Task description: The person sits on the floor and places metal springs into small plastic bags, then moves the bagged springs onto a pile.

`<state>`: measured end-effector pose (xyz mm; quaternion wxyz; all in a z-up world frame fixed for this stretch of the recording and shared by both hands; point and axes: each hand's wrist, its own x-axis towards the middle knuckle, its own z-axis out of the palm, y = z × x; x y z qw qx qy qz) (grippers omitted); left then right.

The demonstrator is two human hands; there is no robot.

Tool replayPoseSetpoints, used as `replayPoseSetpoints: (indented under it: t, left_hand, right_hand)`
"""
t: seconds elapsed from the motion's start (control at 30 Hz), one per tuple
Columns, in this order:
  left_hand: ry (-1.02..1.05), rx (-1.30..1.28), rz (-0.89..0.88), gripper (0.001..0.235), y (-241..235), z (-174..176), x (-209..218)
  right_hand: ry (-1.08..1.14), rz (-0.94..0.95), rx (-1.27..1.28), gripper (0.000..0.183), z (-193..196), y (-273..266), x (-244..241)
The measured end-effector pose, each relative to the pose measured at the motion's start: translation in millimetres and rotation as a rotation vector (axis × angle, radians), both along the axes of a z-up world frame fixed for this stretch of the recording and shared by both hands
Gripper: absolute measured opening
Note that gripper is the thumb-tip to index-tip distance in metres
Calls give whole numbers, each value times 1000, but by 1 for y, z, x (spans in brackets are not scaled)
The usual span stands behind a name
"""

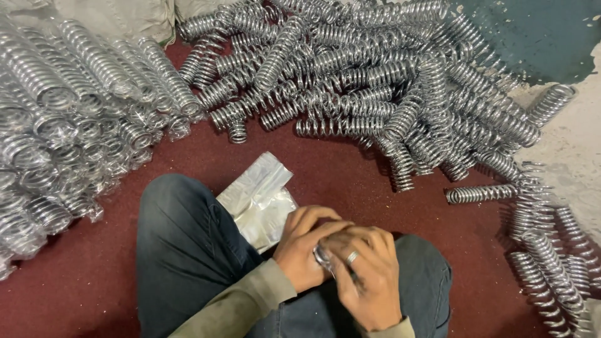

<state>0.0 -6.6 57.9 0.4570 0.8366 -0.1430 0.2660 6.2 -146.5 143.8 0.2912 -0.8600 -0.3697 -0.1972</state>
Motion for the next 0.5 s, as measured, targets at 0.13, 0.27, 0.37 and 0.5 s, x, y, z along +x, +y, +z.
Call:
replayPoseSetpoints:
  t: [0.13, 0.27, 0.37, 0.5]
  left_hand:
    - [198, -226, -251, 6, -24, -5, -8]
    - [27, -317, -186, 18, -56, 9, -37]
    - [315, -410, -357, 81, -37, 17, -55]
    - [375, -598, -42, 72, -15, -19, -77]
  right_hand:
    - [87, -158, 132, 7, -11, -13, -21]
    - [982, -546, -92, 81, -9, -38, -4]
    - [1172, -434, -384, 62, -13, -44, 4]
    - [1165, -459, -185, 41, -24, -14, -5]
